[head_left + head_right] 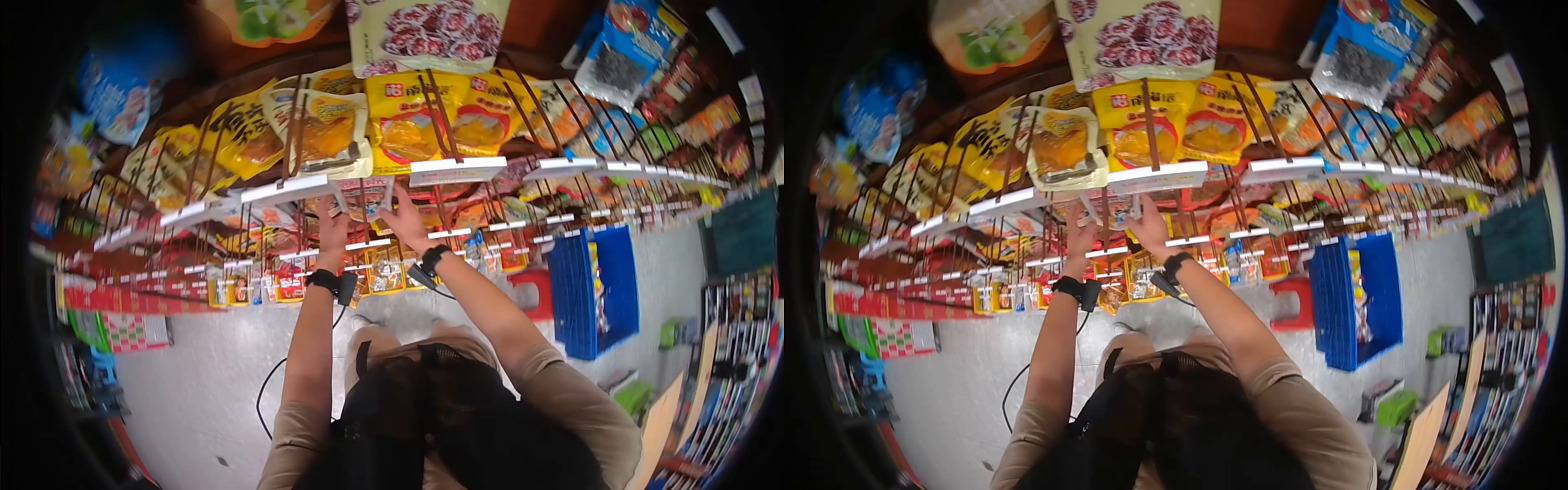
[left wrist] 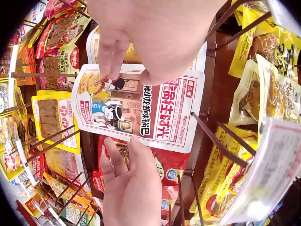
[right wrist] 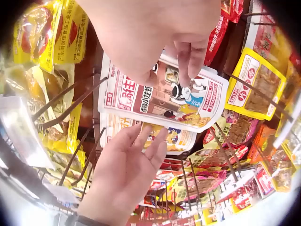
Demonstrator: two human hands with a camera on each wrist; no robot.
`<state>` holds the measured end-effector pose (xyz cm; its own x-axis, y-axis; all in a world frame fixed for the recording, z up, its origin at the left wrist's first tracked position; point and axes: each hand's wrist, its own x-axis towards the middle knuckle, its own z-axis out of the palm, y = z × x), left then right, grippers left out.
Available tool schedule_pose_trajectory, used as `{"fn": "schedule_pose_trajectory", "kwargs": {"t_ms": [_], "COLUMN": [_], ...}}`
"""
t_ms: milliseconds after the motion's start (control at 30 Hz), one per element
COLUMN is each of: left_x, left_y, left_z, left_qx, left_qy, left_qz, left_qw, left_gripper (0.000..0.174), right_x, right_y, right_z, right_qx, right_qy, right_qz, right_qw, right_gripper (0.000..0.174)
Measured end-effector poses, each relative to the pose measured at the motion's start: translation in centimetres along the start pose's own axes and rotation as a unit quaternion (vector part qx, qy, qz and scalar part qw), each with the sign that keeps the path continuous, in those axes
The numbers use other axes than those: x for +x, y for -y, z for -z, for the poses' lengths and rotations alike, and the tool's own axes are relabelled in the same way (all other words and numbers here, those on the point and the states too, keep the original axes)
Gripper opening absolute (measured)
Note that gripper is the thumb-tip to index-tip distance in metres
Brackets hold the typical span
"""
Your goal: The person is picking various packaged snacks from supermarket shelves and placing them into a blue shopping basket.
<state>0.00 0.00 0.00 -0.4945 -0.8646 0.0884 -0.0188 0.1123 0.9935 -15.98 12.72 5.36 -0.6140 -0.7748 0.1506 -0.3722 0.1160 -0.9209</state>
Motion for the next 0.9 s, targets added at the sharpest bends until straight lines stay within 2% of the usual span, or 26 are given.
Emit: {"fn": "schedule_pose_trajectory", "kwargs": {"t_ms": [33,67,100,167,200,233,267,300,333,367,400,433,500,533,600,667,800,833,900], "left_x": [-1.6,-2.4,5.2,4.2,2.6,1.6,1.2,-0.5,-4.2,-5.4,-6.6,-8.8,-10.1,-11.3,-12.6,-14.6,-19.0,-21.0,-23.6], "left_y": [-3.6,-5.0,-6.8,-3.3,-1.4,-3.3,-2.2,-4.6,-9.7,-9.9,-7.2,-7.8,-8.6,-9.1,-10.2,-10.6,-12.0,-12.1,-11.4], "left_z": [-1.8,-3.3,7.5,6.7,4.6,5.3,6.1,6.7,6.2,7.0,7.9,8.0,7.2,6.1,3.7,0.6,-6.7,-8.3,-11.0], "left_qx": [-0.071,-0.137,0.003,0.066,0.031,0.079,0.088,0.072,0.02,-0.031,-0.081,-0.079,-0.053,-0.044,-0.02,-0.07,-0.073,-0.067,-0.008], "left_qy": [0.01,0.02,0.044,0.098,0.144,0.16,0.151,0.202,0.228,0.265,0.269,0.307,0.409,0.418,0.438,0.397,0.365,0.351,0.381], "left_qz": [0.081,0.162,0.079,0.027,0.023,0.039,0.022,0.097,0.094,0.192,0.202,0.236,0.247,0.254,0.261,0.283,0.283,0.285,0.28], "left_qw": [0.994,0.977,0.996,0.993,0.989,0.983,0.984,0.972,0.969,0.944,0.938,0.919,0.877,0.871,0.86,0.871,0.884,0.889,0.881], "left_gripper": [0.054,0.044,0.038,0.027,0.025,0.025,0.024,0.026,0.03,0.034,0.036,0.04,0.037,0.039,0.042,0.044,0.049,0.049,0.046], "right_x": [-0.9,-1.9,3.0,0.6,-1.5,-2.4,-3.8,-5.6,-7.9,-9.7,-11.6,-14.4,-17.5,-19.2,-20.6,-21.5,-23.2,-24.6,-25.8], "right_y": [-0.2,-0.1,3.4,2.4,2.6,3.4,4.5,5.8,7.7,8.9,8.2,8.1,8.5,8.7,6.8,5.2,3.0,2.5,0.9], "right_z": [1.5,2.8,-8.1,-5.3,-2.3,-1.6,-1.2,-0.6,1.4,2.8,3.1,3.9,6.8,8.7,11.2,14.3,19.4,20.8,23.2], "right_qx": [-0.05,-0.098,-0.016,-0.081,-0.077,-0.036,-0.006,0.022,0.041,0.066,0.071,0.078,0.094,0.099,0.042,-0.026,0.062,0.072,0.086], "right_qy": [-0.014,-0.028,-0.058,-0.045,-0.046,-0.03,-0.035,-0.042,0.024,0.089,0.144,0.205,0.256,0.282,0.257,0.229,0.087,0.089,0.086], "right_qz": [-0.014,-0.027,0.016,0.039,0.029,0.042,0.041,0.042,0.012,-0.011,-0.044,-0.09,-0.052,-0.036,-0.034,-0.024,0.019,0.011,0.012], "right_qw": [0.999,0.994,0.998,0.995,0.996,0.998,0.998,0.998,0.999,0.994,0.986,0.971,0.961,0.954,0.965,0.973,0.994,0.993,0.992], "right_gripper": [0.051,0.044,0.041,0.037,0.034,0.027,0.028,0.028,0.028,0.027,0.028,0.029,0.031,0.032,0.034,0.039,0.037,0.035,0.032]}}
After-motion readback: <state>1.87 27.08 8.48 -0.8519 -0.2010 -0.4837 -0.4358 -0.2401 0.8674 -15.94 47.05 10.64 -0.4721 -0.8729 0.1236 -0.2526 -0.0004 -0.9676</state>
